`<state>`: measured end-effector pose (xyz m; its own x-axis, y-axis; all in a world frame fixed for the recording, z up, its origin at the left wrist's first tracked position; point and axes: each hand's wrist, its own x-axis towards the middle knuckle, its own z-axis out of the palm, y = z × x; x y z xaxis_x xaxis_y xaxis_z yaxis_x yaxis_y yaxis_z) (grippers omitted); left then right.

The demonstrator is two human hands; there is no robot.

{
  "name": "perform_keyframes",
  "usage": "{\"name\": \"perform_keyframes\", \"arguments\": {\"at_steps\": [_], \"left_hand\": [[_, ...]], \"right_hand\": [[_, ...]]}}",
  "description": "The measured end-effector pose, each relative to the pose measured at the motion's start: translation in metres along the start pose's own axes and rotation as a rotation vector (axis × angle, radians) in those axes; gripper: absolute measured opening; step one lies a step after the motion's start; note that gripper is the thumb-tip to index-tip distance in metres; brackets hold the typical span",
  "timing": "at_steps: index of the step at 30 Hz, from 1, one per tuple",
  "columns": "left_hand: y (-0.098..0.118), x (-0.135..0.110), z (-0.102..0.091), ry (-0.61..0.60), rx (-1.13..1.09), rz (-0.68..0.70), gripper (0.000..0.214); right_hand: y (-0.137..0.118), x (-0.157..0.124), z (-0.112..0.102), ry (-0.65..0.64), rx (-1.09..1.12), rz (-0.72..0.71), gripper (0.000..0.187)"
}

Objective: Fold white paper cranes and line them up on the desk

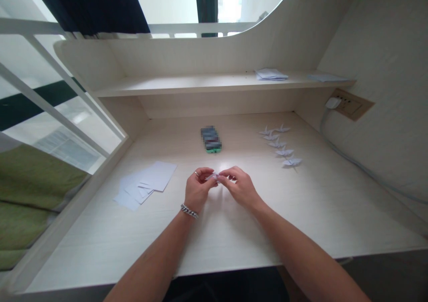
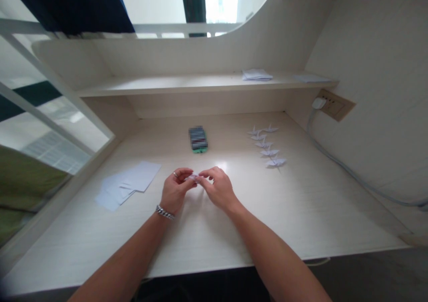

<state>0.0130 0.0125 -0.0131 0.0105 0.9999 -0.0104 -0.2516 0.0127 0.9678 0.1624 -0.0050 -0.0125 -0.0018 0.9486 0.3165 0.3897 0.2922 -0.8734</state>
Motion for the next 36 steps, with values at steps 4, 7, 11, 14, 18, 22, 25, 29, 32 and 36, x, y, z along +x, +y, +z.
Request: {"name": "perform_keyframes", "arguments": {"at_steps": [4, 7, 11, 14, 18, 22, 25, 29, 32, 36], "left_hand": [[0.001, -0.001, 0.001, -0.015, 0.037, 0.032, 0.038], [0.000, -0.001, 0.002, -0.042, 0.051, 0.043, 0.037], [-0.001, -0.001, 0.002, -0.063, 0.085, 0.043, 0.034], [-0.003, 0.000, 0.002, -0.042, 0.157, 0.037, 0.033], [-0.005, 0.001, 0.000, -0.007, 0.221, 0.034, 0.035], [-0.005, 0.005, -0.005, -0.012, 0.279, 0.032, 0.032], [-0.004, 0.008, -0.011, -0.018, 0.335, 0.018, 0.027], [0.000, 0.010, -0.013, 0.005, 0.306, 0.004, 0.022], [0.001, 0.007, -0.010, -0.060, 0.282, -0.019, 0.026], [0.002, 0.005, -0.006, -0.180, 0.340, -0.034, 0.025]], "right_hand": [[0.005, 0.001, 0.006, -0.125, 0.137, 0.073, 0.028], [0.009, 0.003, 0.008, -0.107, 0.217, 0.101, 0.029], [0.012, 0.005, 0.008, -0.058, 0.329, 0.106, 0.026], [0.014, 0.005, 0.010, -0.021, 0.339, 0.149, 0.027], [0.015, 0.006, 0.012, 0.010, 0.359, 0.232, 0.031], [0.015, 0.007, 0.010, 0.042, 0.381, 0.305, 0.036], [0.017, 0.010, 0.005, 0.055, 0.409, 0.333, 0.038], [0.020, 0.012, 0.000, -0.015, 0.443, 0.357, 0.037], [0.018, 0.010, 0.001, -0.169, 0.411, 0.328, 0.034], [0.013, 0.007, 0.003, -0.250, 0.431, 0.289, 0.024]]}}
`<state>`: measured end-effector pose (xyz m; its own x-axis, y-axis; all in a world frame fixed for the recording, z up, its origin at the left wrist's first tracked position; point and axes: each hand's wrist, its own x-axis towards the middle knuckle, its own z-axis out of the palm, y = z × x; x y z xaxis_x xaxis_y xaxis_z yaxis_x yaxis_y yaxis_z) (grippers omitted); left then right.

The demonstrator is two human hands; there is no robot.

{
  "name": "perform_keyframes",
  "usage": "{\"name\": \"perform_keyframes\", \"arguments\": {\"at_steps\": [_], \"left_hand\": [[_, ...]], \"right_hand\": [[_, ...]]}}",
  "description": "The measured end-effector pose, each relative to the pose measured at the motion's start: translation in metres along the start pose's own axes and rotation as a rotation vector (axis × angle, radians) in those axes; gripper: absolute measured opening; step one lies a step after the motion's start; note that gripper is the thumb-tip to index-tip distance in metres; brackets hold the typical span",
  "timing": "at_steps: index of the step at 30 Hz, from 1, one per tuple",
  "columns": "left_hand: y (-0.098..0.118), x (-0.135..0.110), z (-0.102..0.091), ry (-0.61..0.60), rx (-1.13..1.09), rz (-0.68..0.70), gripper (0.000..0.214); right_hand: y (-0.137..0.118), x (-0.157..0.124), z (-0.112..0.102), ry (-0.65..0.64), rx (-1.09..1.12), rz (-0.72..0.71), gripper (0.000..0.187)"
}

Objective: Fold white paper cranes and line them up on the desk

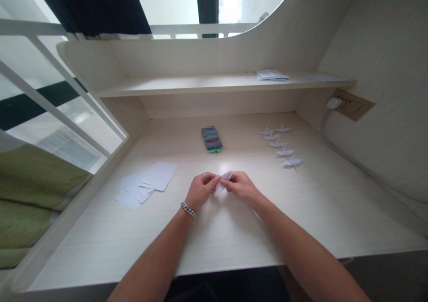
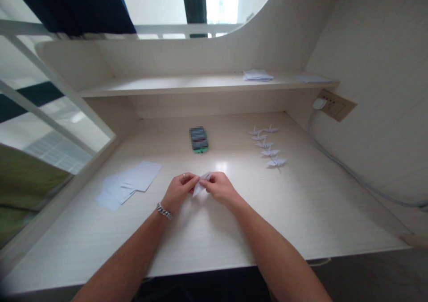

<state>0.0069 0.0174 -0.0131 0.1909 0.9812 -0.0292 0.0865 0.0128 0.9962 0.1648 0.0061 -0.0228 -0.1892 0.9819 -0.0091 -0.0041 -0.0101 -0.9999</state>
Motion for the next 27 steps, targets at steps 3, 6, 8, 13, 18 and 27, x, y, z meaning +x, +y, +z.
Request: {"name": "perform_keyframes", "arguments": {"at_steps": [3, 6, 8, 13, 18, 27], "left_hand": [[0.0001, -0.0001, -0.0008, -0.021, 0.030, -0.003, 0.020], [0.0001, 0.0001, -0.0016, -0.029, 0.043, -0.017, 0.020], [-0.0003, 0.0002, -0.0009, -0.023, 0.032, -0.032, 0.021], [-0.0018, 0.0000, 0.0025, 0.062, -0.025, -0.007, 0.024], [0.0003, -0.0028, 0.0026, 0.001, -0.003, -0.037, 0.024], [0.0013, -0.0042, 0.0036, -0.004, -0.049, 0.023, 0.024]], "right_hand": [[-0.0020, -0.0014, 0.0006, 0.030, 0.064, 0.015, 0.034], [-0.0027, -0.0005, -0.0012, 0.083, 0.079, 0.032, 0.049], [-0.0021, 0.0012, -0.0025, 0.144, 0.085, 0.035, 0.053], [0.0029, 0.0053, -0.0041, 0.188, 0.048, 0.091, 0.036], [0.0050, 0.0045, -0.0062, 0.164, -0.131, -0.003, 0.032], [0.0017, 0.0036, 0.0007, 0.150, 0.095, 0.052, 0.036]]}}
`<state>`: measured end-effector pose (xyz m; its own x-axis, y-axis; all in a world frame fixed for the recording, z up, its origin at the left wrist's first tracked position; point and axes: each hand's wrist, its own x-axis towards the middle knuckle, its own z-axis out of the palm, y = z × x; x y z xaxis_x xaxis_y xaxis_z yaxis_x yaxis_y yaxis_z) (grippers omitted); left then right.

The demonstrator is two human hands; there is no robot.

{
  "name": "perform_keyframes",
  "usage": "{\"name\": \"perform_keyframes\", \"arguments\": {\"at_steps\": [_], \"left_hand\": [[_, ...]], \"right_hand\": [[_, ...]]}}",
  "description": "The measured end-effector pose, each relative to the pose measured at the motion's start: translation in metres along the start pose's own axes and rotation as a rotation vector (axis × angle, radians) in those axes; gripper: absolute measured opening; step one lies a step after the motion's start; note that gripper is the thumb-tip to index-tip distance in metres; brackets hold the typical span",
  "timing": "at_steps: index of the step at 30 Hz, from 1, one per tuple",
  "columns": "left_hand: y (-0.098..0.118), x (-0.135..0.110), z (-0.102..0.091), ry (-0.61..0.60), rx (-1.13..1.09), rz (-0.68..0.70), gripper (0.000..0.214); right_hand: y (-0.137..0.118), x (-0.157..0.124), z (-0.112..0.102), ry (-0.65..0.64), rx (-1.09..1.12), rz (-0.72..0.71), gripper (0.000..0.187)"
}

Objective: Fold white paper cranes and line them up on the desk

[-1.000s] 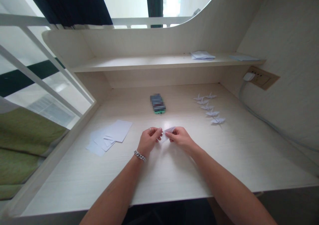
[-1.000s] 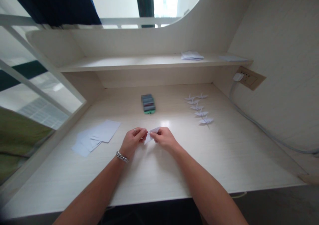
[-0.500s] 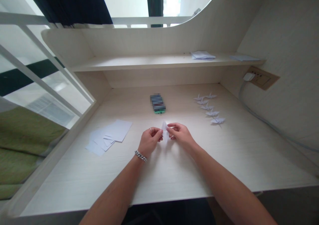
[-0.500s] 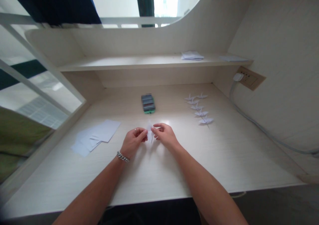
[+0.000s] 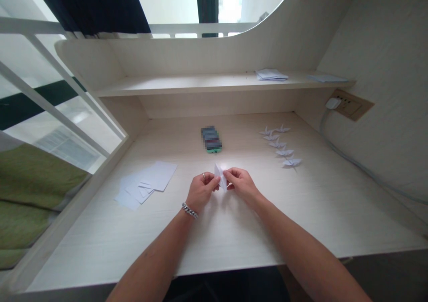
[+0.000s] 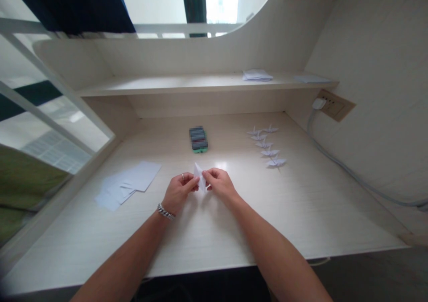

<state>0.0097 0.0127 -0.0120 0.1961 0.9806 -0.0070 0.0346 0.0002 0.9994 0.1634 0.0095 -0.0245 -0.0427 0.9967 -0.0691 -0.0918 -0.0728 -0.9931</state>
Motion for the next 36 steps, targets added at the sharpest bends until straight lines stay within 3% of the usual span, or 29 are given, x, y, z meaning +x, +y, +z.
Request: {"name": "perform_keyframes", "arguments": {"at_steps": [7, 14, 22, 30, 36], "left_hand": [[-0.005, 0.000, 0.002, -0.053, -0.015, -0.030, 0.027], [-0.009, 0.004, -0.001, 0.076, -0.049, -0.015, 0.031], [-0.007, 0.002, 0.000, 0.095, -0.166, -0.078, 0.028], [-0.006, 0.007, -0.003, 0.234, -0.184, -0.089, 0.034], [-0.002, 0.008, -0.004, 0.207, -0.246, -0.098, 0.040]], "right_hand": [[0.003, 0.000, -0.003, -0.005, -0.147, -0.074, 0.032], [0.005, 0.000, 0.002, -0.125, -0.095, -0.025, 0.038], [0.004, -0.006, 0.003, -0.254, -0.178, -0.009, 0.029], [-0.003, -0.003, -0.001, -0.182, -0.135, -0.023, 0.025], [-0.009, -0.003, -0.003, -0.053, -0.049, -0.033, 0.031]]}}
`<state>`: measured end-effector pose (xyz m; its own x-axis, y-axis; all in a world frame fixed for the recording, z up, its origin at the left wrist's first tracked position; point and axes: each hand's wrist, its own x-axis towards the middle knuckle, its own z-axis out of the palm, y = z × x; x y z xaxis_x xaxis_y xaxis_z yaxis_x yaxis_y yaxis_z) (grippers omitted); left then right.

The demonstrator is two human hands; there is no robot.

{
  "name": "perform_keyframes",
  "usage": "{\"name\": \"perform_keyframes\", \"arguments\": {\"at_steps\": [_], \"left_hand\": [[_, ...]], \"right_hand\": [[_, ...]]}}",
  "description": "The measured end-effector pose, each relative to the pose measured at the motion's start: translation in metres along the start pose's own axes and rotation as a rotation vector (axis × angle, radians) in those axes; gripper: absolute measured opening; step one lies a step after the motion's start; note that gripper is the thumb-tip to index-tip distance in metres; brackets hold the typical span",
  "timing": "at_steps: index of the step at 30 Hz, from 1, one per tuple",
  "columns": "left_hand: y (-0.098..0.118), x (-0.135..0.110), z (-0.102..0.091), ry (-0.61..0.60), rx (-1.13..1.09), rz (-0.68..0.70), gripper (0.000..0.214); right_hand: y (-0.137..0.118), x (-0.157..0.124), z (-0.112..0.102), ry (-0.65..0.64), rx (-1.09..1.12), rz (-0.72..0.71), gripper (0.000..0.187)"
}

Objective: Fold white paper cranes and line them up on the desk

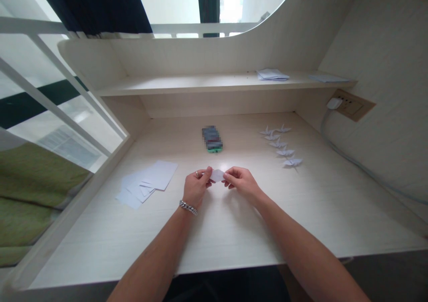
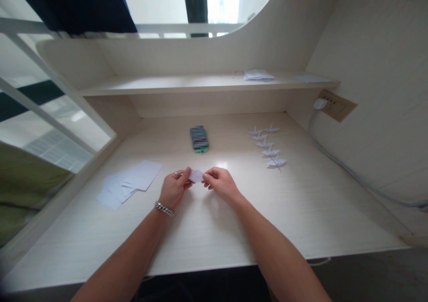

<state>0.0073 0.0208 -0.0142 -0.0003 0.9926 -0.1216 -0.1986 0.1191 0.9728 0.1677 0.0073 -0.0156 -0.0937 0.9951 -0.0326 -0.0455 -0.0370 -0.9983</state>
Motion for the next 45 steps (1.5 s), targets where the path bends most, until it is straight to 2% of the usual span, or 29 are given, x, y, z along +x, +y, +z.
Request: {"name": "perform_keyframes", "arguments": {"at_steps": [6, 10, 17, 19, 22, 27, 32, 39, 42, 45], "left_hand": [[0.003, -0.001, 0.000, 0.005, -0.020, -0.029, 0.043], [0.004, -0.002, -0.001, 0.001, -0.017, -0.026, 0.040], [0.002, -0.002, -0.001, 0.053, 0.017, -0.003, 0.038], [0.002, -0.002, -0.001, 0.060, 0.038, 0.005, 0.037], [0.001, -0.002, -0.001, 0.047, 0.077, 0.018, 0.035], [0.003, -0.006, 0.001, -0.041, 0.114, 0.046, 0.032], [0.002, -0.008, 0.001, -0.087, 0.118, 0.099, 0.031], [0.000, -0.006, -0.001, -0.057, 0.172, 0.189, 0.032], [-0.001, -0.006, -0.002, -0.060, 0.206, 0.199, 0.030], [-0.002, -0.006, -0.003, -0.060, 0.241, 0.224, 0.027]], "right_hand": [[-0.001, 0.002, -0.003, 0.174, 0.114, -0.012, 0.036], [-0.002, 0.002, -0.004, 0.199, 0.103, -0.047, 0.036], [-0.004, 0.003, -0.005, 0.250, 0.147, -0.022, 0.040], [-0.004, 0.002, -0.006, 0.247, 0.153, -0.013, 0.042], [-0.004, 0.001, -0.005, 0.177, 0.102, -0.033, 0.043], [0.001, -0.001, -0.001, 0.094, -0.011, -0.111, 0.037], [0.003, -0.002, -0.001, 0.080, -0.048, -0.162, 0.027], [0.000, -0.006, 0.001, 0.126, -0.219, -0.263, 0.022], [-0.001, -0.008, 0.002, 0.141, -0.221, -0.308, 0.019], [0.001, -0.006, 0.002, 0.140, -0.173, -0.295, 0.017]]}}
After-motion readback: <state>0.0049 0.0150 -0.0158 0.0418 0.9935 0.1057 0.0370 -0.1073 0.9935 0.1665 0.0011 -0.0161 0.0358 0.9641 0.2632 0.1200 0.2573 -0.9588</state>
